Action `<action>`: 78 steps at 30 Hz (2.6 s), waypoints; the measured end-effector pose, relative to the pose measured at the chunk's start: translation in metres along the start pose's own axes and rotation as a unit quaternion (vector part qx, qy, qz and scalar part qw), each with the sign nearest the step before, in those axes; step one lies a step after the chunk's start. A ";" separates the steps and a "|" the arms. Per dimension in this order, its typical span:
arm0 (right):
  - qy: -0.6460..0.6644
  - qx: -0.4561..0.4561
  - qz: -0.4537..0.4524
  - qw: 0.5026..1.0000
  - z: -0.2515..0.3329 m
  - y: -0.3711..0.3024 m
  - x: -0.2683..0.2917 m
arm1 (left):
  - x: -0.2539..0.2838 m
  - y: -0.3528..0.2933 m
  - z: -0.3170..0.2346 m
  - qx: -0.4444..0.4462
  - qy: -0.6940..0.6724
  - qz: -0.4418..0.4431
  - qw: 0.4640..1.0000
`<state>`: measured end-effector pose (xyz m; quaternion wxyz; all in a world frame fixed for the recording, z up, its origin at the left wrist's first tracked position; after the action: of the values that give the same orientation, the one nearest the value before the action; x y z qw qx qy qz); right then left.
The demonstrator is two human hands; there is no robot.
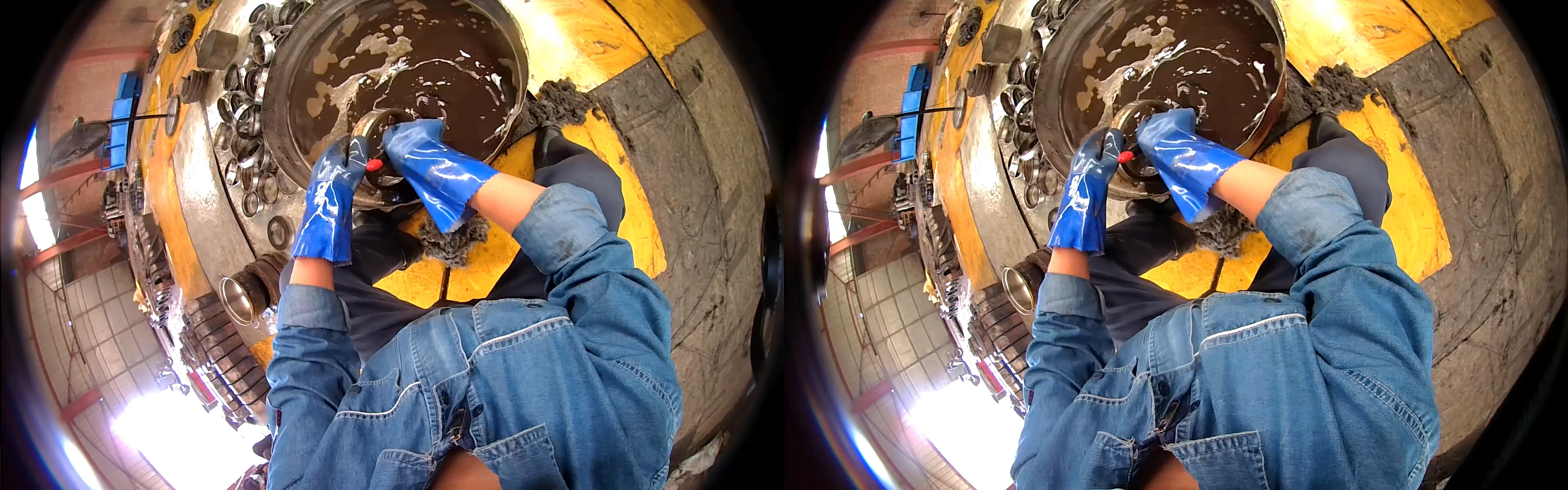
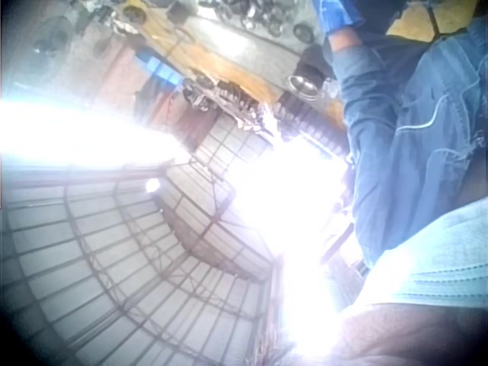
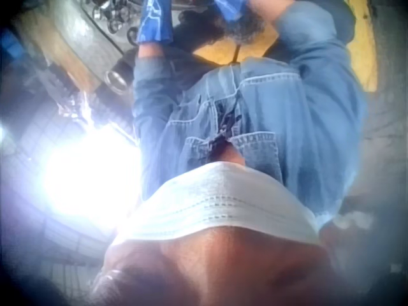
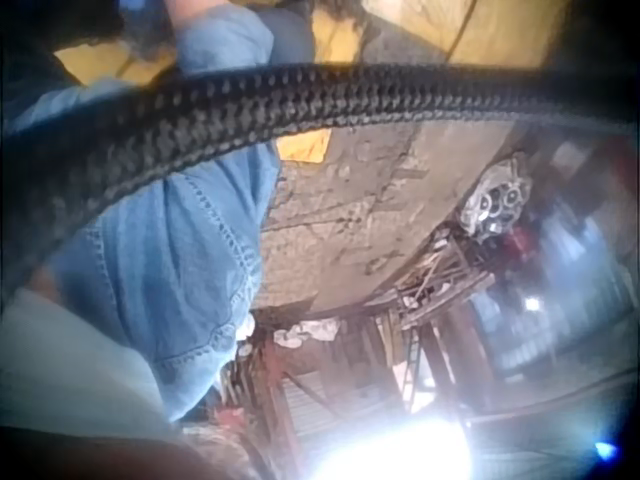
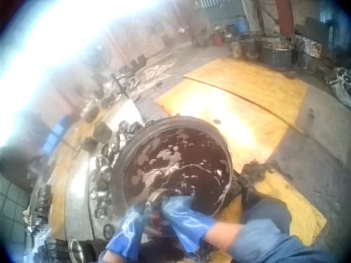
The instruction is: The person sits on the floor and scrubs metal rings with a wire brush, dipping them into a bucket of dark liquid. The person repeatedly scrubs the rings and places them on a nearby metal surface.
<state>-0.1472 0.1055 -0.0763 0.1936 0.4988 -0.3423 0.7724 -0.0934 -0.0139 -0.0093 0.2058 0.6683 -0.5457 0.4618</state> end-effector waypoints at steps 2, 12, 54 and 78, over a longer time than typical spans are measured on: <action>0.015 0.000 0.050 0.999 0.000 -0.007 0.007 | -0.001 0.000 0.000 0.015 0.000 0.006 1.000; 0.595 0.033 0.118 0.795 -0.014 -0.051 0.019 | 0.009 -0.009 -0.010 0.009 0.068 -0.018 0.997; 0.301 0.115 -0.130 0.938 -0.017 -0.031 0.013 | -0.021 0.059 -0.055 -0.037 -0.051 0.142 0.988; 0.355 0.040 0.026 0.934 -0.026 -0.046 0.023 | -0.011 0.066 -0.025 0.053 0.182 0.131 0.973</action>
<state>-0.1441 0.1545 -0.0470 0.2626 0.1908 -0.2328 0.9168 -0.1632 -0.0095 -0.0214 0.2031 0.5058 -0.5567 0.6269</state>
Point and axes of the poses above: each hand's wrist, its own y-axis towards the middle knuckle, its own x-axis out of the back of the hand, z = x × y, the point moved 9 cm from there along y, towards the middle knuckle, and after that the axes turned 6 degrees about -y, right-handed, at the moved point
